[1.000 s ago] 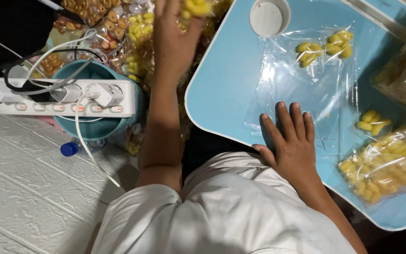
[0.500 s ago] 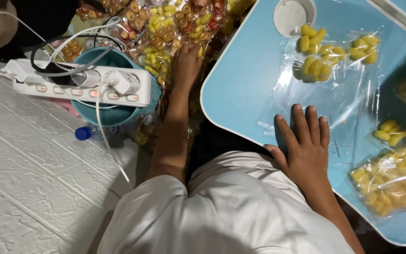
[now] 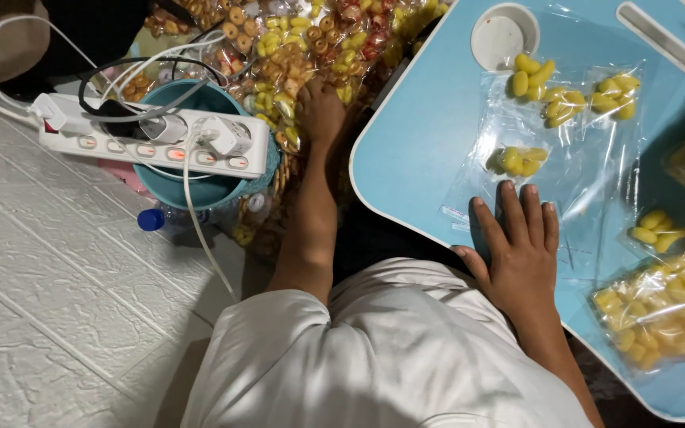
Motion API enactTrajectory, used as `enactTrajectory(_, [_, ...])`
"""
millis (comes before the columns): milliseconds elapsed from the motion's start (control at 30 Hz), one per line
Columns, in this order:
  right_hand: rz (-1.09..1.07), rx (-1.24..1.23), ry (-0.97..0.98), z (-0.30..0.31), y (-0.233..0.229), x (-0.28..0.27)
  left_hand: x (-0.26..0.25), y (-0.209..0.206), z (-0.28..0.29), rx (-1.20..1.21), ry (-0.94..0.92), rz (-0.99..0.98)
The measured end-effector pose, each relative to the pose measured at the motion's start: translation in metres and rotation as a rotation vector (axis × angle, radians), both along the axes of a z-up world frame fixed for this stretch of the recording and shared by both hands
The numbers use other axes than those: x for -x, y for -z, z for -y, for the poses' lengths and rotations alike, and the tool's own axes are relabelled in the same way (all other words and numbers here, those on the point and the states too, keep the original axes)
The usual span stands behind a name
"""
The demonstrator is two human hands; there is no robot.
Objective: Packaging small yellow snacks into plastic bags on a low table
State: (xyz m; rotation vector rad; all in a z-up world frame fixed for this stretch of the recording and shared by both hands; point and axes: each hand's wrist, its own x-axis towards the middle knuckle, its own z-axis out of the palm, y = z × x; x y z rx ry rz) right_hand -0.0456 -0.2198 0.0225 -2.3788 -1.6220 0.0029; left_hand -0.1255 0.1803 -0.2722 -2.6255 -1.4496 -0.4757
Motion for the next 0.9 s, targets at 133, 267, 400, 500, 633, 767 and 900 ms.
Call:
enactTrajectory(133, [0.027, -0.036, 0.041, 0.000, 0.009, 0.000, -0.003, 0.038, -0.001, -0.202, -0.086, 0.172])
enactTrajectory(267, [0.038, -0.039, 0.047, 0.001, 0.010, 0.000, -0.011, 0.002, -0.008, 0.285, -0.054, 0.106])
enactTrajectory(400, [0.010, -0.006, 0.011, 0.001, 0.000, 0.001, -0.014, -0.104, -0.008, 1.045, -0.232, 0.748])
enactTrajectory(500, [-0.003, -0.002, 0.016, -0.001, -0.003, 0.001, -0.002, -0.166, -0.011, 1.288, -0.242, 1.383])
enactTrajectory(633, [0.003, -0.012, 0.024, -0.002, -0.002, 0.002, 0.008, -0.246, 0.026, 0.869, 0.066, 1.322])
enactTrajectory(767, [0.030, 0.005, 0.025, 0.000, -0.001, 0.001, 0.000, -0.327, 0.080, 1.011, 0.752, 1.156])
enactTrajectory(900, [0.046, -0.006, 0.020, -0.003, -0.004, -0.001, -0.015, -0.339, 0.113, 1.045, 1.195, 0.713])
